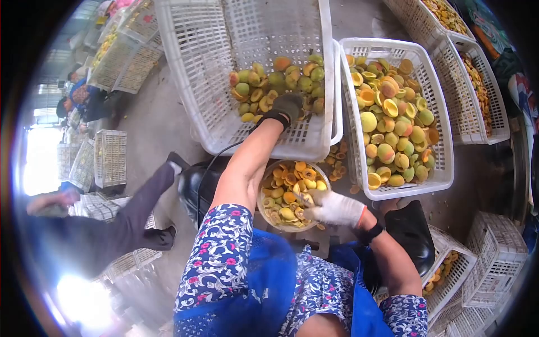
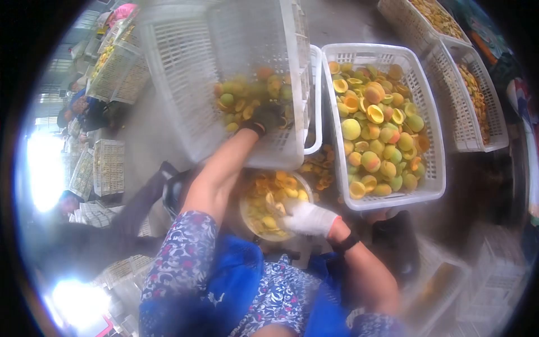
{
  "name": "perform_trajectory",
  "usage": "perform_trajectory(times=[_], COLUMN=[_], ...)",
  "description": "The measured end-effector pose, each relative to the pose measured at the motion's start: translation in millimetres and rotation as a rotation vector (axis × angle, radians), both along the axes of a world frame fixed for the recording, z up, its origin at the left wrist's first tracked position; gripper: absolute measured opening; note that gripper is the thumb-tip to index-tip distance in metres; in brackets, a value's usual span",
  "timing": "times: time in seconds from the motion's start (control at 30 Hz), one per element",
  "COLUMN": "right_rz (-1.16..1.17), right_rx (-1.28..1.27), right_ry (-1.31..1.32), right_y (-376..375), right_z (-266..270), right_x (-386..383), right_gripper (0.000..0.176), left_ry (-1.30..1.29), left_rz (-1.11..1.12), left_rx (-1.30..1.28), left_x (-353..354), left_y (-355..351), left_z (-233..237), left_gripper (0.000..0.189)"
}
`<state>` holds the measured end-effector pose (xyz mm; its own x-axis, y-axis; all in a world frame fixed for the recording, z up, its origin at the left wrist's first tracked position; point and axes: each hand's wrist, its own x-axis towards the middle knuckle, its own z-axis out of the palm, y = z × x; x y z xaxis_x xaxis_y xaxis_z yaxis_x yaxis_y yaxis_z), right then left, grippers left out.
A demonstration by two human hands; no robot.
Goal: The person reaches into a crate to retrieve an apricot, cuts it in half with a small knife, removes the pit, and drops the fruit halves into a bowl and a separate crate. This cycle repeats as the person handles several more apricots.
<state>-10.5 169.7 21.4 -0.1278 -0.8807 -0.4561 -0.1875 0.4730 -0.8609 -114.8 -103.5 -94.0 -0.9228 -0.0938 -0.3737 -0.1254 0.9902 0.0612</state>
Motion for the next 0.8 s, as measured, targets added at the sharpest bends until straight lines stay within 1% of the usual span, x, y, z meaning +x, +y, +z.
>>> perform_trajectory(times=[0.03,0.07,0.1,0.13,0.17,0.2,0.23,0.27,0.3,0.33,0.37,0.4,0.43,0.47,0.5,0.57,0.6,0.63,0.67,0.7,0.73,0.8], right_rz=[-0.119,-0.116,-0.106,0.117,0.33,0.36,0.366,0.243,0.123,-0.141,-0.406,-0.416,-0.474,-0.528,-0.538,-0.621,-0.612,-0.617,-0.585,-0.547,-0.669,-0.631], right_rx=[0.205,0.101,0.095,0.169,0.241,0.293,0.252,0.104,-0.044,-0.149,-0.257,-0.252,-0.38,-0.504,-0.493,-0.594,-0.596,-0.587,-0.546,-0.502,-0.589,-0.55], right_ry=[-0.364,-0.229,-0.229,0.174,0.57,0.502,0.361,0.359,0.352,0.262,0.169,0.167,0.34,0.518,0.522,0.695,0.766,0.77,0.96,1.148,1.066,1.083], right_y=[-6,-11,-11,-8,-3,-3,-3,-4,-5,-7,-10,-13,-15,-16,-17,-18,-15,-13,-12,-10,-11,-7], right_z=[16,12,-2,-18,-31,-24,-17,-5,7,15,19,19,18,17,19,24,15,9,3,1,4,0], right_x=[-5,0,8,16,25,19,7,-3,-7,-8,-7,-6,-5,-6,-7,-8,-8,-9,-10,-10,-10,-12], right_gripper=[0.023,0.023,0.023,0.025,0.028,0.029,0.028,0.023,0.025,0.026,0.028,0.028,0.027,0.026,0.026,0.025,0.028,0.028,0.028,0.028,0.024,0.025], left_ry=[0.0,0.052,0.107,0.104,0.097,0.276,0.464,0.433,0.383,0.375,0.433,0.49,0.48,0.458,0.433,0.434,0.474,0.516,0.561,0.553,0.588,0.621], left_rz=[0.003,0.056,0.112,0.141,0.139,0.137,0.132,0.328,0.533,0.528,0.548,0.567,0.561,0.632,0.706,0.678,0.674,0.672,0.663,0.661,0.677,0.691], left_rx=[-0.007,0.045,0.098,0.122,0.121,0.311,0.507,0.765,1.017,1.025,1.167,1.308,1.313,1.385,1.456,1.476,1.483,1.489,1.463,1.467,1.456,1.445], left_x=[8,16,23,26,37,49,55,67,84,93,100,107,113,118,121,127,129,130,132,132,133,131], left_y=[3,6,6,2,-4,-12,-16,-2,20,30,36,43,53,65,75,88,98,106,112,118,125,130], left_z=[6,11,16,18,19,20,23,64,116,131,142,149,154,157,157,151,155,156,154,154,156,154], left_gripper=[0.028,0.031,0.034,0.039,0.039,0.039,0.039,0.039,0.039,0.039,0.037,0.035,0.035,0.034,0.034,0.035,0.034,0.034,0.034,0.034,0.033,0.032])
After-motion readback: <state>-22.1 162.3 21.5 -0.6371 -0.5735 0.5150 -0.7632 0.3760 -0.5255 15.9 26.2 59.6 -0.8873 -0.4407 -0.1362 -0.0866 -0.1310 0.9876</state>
